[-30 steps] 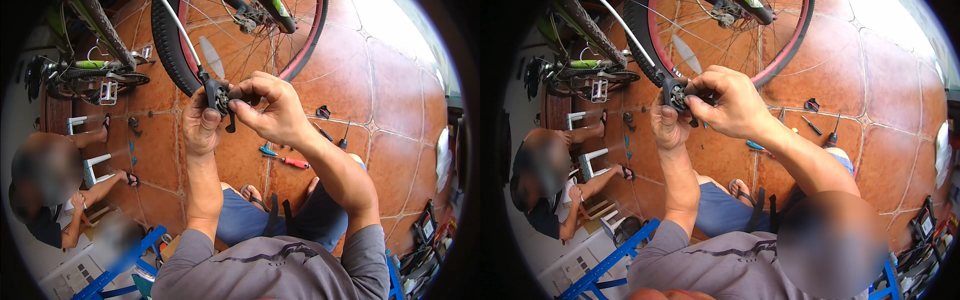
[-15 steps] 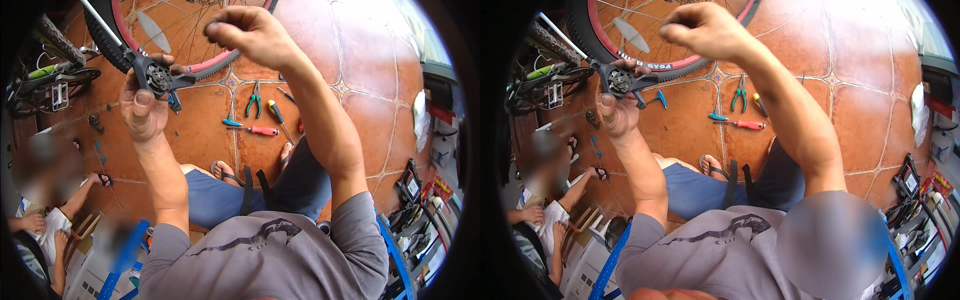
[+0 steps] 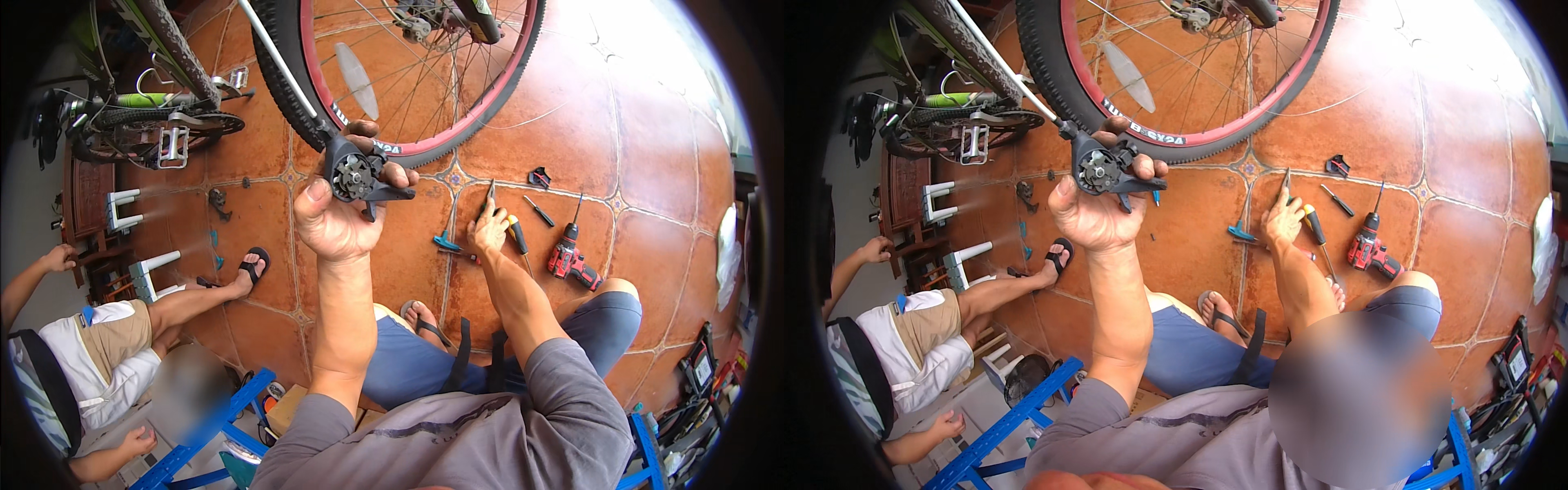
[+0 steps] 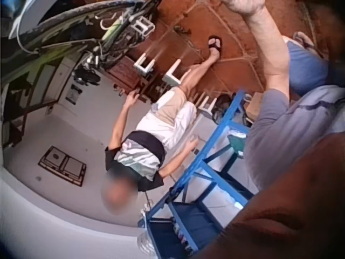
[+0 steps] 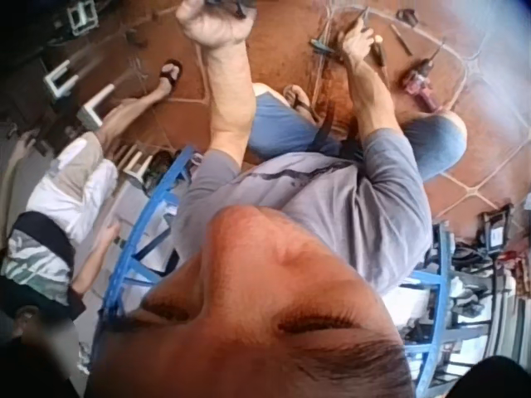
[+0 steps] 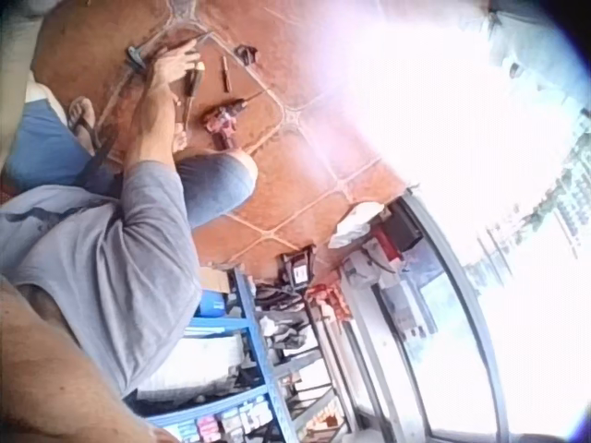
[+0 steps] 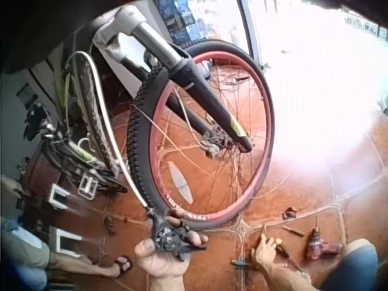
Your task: The person sits on the floor and disassembles a bicycle gear shifter using a cordless drill, screwdrivers, and pliers. They remove screws, separate the housing, and manipulate internal components while a child sits nearby.
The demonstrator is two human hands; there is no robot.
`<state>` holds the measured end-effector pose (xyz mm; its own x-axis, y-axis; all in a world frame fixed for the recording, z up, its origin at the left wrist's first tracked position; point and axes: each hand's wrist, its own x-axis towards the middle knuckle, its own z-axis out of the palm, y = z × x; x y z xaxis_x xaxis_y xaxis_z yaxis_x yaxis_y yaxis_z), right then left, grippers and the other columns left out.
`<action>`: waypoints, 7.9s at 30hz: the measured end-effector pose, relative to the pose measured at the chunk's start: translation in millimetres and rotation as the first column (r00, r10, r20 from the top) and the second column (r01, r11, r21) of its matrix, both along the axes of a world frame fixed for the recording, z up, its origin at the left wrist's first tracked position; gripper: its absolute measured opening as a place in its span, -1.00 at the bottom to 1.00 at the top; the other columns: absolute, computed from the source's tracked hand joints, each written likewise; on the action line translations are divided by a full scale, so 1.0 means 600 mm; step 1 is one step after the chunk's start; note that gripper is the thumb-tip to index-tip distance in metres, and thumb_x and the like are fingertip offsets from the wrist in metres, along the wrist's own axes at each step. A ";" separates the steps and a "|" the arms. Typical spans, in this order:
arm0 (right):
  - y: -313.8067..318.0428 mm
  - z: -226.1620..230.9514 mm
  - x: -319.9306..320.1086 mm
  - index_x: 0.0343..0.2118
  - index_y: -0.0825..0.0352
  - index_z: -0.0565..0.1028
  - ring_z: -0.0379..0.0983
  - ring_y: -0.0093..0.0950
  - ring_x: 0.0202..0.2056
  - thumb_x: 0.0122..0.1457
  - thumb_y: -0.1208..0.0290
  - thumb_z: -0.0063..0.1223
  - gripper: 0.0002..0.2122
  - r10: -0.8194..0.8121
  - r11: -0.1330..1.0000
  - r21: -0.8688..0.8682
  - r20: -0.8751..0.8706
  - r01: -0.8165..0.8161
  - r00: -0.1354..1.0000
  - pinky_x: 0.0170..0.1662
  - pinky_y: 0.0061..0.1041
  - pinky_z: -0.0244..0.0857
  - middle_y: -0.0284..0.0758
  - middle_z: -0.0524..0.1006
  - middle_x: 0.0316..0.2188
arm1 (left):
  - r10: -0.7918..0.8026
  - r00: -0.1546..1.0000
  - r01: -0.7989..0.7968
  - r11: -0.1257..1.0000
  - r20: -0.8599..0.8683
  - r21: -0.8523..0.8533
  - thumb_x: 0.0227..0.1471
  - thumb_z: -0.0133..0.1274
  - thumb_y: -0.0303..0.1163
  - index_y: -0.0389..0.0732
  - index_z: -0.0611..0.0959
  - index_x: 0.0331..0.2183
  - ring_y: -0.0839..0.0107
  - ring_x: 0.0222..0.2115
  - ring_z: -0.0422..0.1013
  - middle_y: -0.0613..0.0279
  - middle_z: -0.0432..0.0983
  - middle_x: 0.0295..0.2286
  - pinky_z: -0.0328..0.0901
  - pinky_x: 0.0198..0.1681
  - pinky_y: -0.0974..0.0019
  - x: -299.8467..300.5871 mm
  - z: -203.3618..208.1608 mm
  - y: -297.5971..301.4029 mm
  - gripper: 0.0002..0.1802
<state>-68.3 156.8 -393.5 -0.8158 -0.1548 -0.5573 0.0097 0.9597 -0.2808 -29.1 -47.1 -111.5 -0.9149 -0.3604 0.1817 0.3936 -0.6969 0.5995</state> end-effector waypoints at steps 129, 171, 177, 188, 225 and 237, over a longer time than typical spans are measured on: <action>-0.088 0.566 -0.114 -0.29 0.43 0.37 0.48 -0.43 -0.63 0.06 0.53 -0.24 -0.83 0.858 0.377 -0.919 0.302 -0.111 0.416 -0.50 -0.42 0.41 -0.26 0.43 -0.63 | 0.298 0.902 -0.092 0.839 0.313 -0.536 0.00 -0.05 0.16 -0.39 0.51 -0.31 0.28 -0.56 0.47 0.08 0.39 -0.38 0.34 -0.46 0.16 0.077 0.041 -0.095 -0.33; -0.087 0.588 -0.114 -0.31 0.43 0.42 0.37 -0.34 -0.45 0.06 0.46 -0.14 -0.82 0.843 0.400 -0.892 0.268 -0.210 0.465 -0.33 -0.33 0.25 -0.17 0.42 -0.55 | 0.308 0.895 -0.081 0.824 0.323 -0.561 -0.03 0.03 0.04 -0.43 0.54 -0.29 0.26 -0.55 0.50 0.04 0.42 -0.38 0.43 -0.40 0.16 0.087 0.045 -0.100 -0.39; -0.087 0.583 -0.112 -0.21 0.40 0.43 0.40 -0.47 -0.39 0.11 0.42 -0.12 -0.77 0.806 0.497 -0.866 0.442 -0.047 0.393 -0.30 -0.43 0.30 -0.27 0.50 -0.45 | 0.336 0.894 -0.121 0.818 0.296 -0.563 -0.01 0.05 -0.11 -0.42 0.58 -0.28 0.28 -0.53 0.50 -0.02 0.50 -0.39 0.46 -0.44 0.25 0.088 0.043 -0.098 -0.51; -0.096 0.569 -0.099 -0.08 0.43 0.35 0.48 -0.51 -0.38 0.14 0.47 -0.17 -0.71 0.752 0.549 -0.815 0.578 0.185 0.316 -0.33 -0.50 0.39 -0.26 0.53 -0.41 | 0.583 0.755 -0.134 0.585 0.300 -0.800 0.09 -0.08 -0.06 -0.40 0.60 -0.36 0.48 -0.56 0.44 0.17 0.52 -0.52 0.35 -0.48 0.44 0.078 0.057 -0.074 -0.50; -0.067 0.546 -0.115 -0.14 0.47 0.38 0.48 -0.20 -0.34 0.00 0.55 -0.16 -0.69 0.793 0.320 -0.938 0.188 -0.134 0.579 -0.25 -0.30 0.32 -0.10 0.49 -0.48 | 0.415 0.809 -0.229 0.875 0.416 -0.426 0.22 -0.18 0.02 -0.37 0.51 -0.27 0.29 -0.45 0.50 -0.03 0.52 -0.39 0.45 -0.44 0.24 0.055 0.039 -0.060 -0.45; -0.078 0.566 -0.124 -0.23 0.45 0.41 0.43 -0.07 -0.39 -0.01 0.57 -0.16 -0.76 0.799 0.316 -0.881 0.048 -0.351 0.599 -0.30 -0.21 0.28 -0.01 0.44 -0.53 | 0.479 0.709 -0.126 0.808 0.518 -0.575 0.19 -0.19 0.09 -0.38 0.57 -0.32 0.35 -0.52 0.46 0.05 0.52 -0.46 0.39 -0.49 0.33 0.051 0.062 -0.061 -0.37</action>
<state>-142.9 110.2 -53.9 -0.0337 -0.9858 -0.1644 -0.1295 0.1674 -0.9773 1.6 -83.6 -74.3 -0.7290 -0.6674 -0.1518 -0.0496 -0.1696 0.9843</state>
